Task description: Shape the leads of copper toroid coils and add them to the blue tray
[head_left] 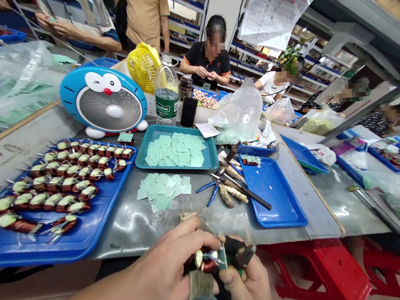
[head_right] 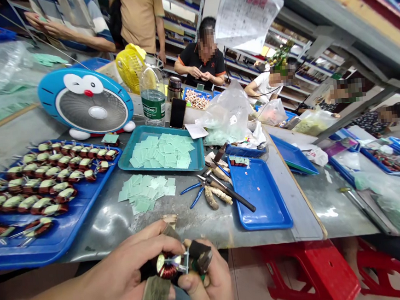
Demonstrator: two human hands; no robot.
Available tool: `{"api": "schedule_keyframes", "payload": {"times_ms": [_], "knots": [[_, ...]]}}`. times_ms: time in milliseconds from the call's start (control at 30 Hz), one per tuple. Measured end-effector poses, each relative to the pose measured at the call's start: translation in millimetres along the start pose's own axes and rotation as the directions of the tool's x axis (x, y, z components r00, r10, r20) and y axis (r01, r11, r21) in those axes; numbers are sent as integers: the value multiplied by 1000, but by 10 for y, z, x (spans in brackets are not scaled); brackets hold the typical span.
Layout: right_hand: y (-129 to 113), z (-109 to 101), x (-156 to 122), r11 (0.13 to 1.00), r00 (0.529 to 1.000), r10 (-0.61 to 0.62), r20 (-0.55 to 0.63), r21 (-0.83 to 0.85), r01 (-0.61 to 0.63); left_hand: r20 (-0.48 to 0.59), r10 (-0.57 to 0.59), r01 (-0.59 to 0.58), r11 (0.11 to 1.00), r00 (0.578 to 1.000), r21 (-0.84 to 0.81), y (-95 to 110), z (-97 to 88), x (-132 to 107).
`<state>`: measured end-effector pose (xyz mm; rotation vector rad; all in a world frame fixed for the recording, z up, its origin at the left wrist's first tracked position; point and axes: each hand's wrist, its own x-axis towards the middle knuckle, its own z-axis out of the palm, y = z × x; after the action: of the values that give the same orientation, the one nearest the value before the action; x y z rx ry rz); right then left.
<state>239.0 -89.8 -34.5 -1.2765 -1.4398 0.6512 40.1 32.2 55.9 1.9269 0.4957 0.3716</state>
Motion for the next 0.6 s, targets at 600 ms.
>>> {"api": "schedule_keyframes", "payload": {"times_ms": [600], "knots": [[-344, -114, 502, 859, 930, -334, 151, -359, 366, 66, -257, 265, 952, 964, -151, 52, -12, 49]]}}
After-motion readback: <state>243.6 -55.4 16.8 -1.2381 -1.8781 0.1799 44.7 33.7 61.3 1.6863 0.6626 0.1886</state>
